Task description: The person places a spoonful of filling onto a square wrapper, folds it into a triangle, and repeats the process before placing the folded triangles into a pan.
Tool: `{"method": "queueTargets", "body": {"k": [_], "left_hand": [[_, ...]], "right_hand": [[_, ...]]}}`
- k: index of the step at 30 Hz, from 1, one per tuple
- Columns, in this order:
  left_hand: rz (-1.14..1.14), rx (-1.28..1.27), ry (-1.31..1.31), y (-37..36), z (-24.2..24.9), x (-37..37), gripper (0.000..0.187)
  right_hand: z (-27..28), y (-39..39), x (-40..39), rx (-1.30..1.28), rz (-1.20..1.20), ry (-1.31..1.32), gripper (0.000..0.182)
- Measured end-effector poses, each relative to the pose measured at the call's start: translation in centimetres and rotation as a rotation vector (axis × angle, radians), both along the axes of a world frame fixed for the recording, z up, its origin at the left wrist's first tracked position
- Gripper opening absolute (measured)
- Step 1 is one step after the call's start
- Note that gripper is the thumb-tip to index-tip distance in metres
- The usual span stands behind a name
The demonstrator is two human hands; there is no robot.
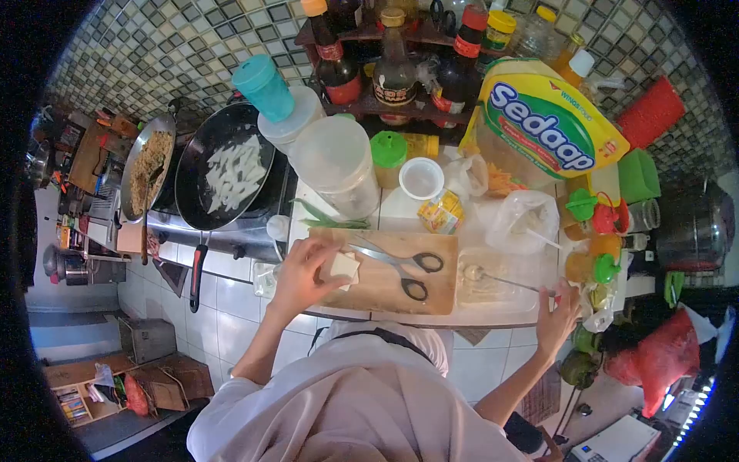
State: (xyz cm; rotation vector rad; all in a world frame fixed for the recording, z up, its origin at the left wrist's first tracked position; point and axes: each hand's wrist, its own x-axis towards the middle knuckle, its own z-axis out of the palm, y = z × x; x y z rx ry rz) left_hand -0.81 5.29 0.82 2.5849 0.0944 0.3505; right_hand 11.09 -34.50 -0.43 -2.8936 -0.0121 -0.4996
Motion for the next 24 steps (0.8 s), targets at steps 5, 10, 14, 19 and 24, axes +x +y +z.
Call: {"method": "queueTargets", "body": {"k": [5, 10, 14, 19, 24], "left_hand": [[0.004, -0.110, 0.039, -0.5, -0.6, -0.4, 0.045], [0.006, 0.035, -0.069, -0.8, -1.0, -0.8, 0.041], [0.038, 0.141, -0.080, -1.4, -0.8, -1.1, 0.039], [0.118, 0.117, -0.107, -2.0, -0.4, -1.0, 0.038], [0.146, -0.047, -0.141, -2.1, -0.9, -0.9, 0.029]], "right_hand": [[-0.5, -0.8, 0.6, 0.356, 0.063, 0.262, 0.035], [0.5, -0.3, 1.1, 0.386, 0.079, 0.212, 0.029], [2.0, 2.6, 1.0, 0.606, 0.079, 0.092, 0.024], [1.5, 5.8, 0.1, 1.060, 0.244, 0.230, 0.023], [1.7, 5.4, -0.1, 0.960, 0.293, -0.029, 0.028]]}}
